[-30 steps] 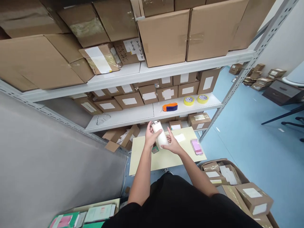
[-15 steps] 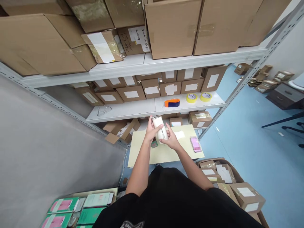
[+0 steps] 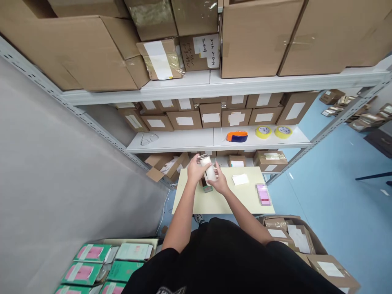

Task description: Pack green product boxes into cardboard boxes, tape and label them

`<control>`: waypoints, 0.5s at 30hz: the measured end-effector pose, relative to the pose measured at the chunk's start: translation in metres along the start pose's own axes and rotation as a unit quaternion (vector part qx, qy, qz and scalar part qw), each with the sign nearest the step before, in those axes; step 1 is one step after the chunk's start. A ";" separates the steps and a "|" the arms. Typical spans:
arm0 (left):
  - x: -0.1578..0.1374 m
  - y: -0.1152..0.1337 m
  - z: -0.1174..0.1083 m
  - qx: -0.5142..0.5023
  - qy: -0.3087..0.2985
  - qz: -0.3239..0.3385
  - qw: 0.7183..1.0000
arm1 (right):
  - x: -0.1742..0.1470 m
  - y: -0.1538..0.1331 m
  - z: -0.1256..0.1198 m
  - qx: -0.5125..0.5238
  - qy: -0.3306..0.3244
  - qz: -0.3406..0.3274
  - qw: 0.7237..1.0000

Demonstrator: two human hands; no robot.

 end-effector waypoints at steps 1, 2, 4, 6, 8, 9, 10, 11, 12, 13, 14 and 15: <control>0.005 -0.011 0.000 0.008 -0.002 -0.019 1.000 | 0.002 0.009 0.006 -0.004 0.001 0.004 1.000; 0.009 -0.023 0.001 0.005 -0.003 -0.037 0.999 | 0.004 0.019 0.013 -0.001 -0.007 0.008 1.000; 0.015 -0.048 0.007 -0.029 -0.012 -0.066 0.997 | 0.009 0.043 0.022 0.016 -0.037 0.019 0.999; 0.018 -0.072 0.017 -0.084 -0.030 -0.079 0.993 | 0.017 0.073 0.021 0.023 -0.052 0.044 0.997; 0.017 -0.094 0.028 -0.134 -0.041 -0.085 0.986 | 0.026 0.107 0.009 0.004 -0.019 0.092 0.996; 0.016 -0.104 0.034 -0.150 -0.042 -0.088 0.984 | 0.030 0.123 0.003 -0.006 -0.002 0.115 0.993; 0.014 -0.112 0.039 -0.160 -0.043 -0.090 0.982 | 0.034 0.138 -0.001 -0.012 0.012 0.138 0.990; 0.012 -0.120 0.044 -0.163 -0.043 -0.091 0.981 | 0.037 0.151 -0.004 -0.015 0.023 0.161 0.987; 0.010 -0.126 0.048 -0.161 -0.045 -0.090 0.982 | 0.040 0.164 -0.004 -0.015 0.032 0.183 0.982; 0.008 -0.131 0.053 -0.154 -0.049 -0.086 0.983 | 0.041 0.175 -0.004 -0.014 0.041 0.204 0.978; 0.006 -0.135 0.058 -0.145 -0.053 -0.081 0.985 | 0.042 0.184 -0.003 -0.012 0.050 0.221 0.974; 0.004 -0.138 0.062 -0.134 -0.059 -0.075 0.986 | 0.042 0.192 -0.002 -0.012 0.060 0.233 0.971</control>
Point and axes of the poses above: each hand's wrist, its own x-axis towards the middle knuckle, its own z-axis out of the palm, y = z × x, the point moved 9 cm from there along x, towards the middle knuckle, and after that the axes turned 8 degrees about x, right-handed, at the moved point
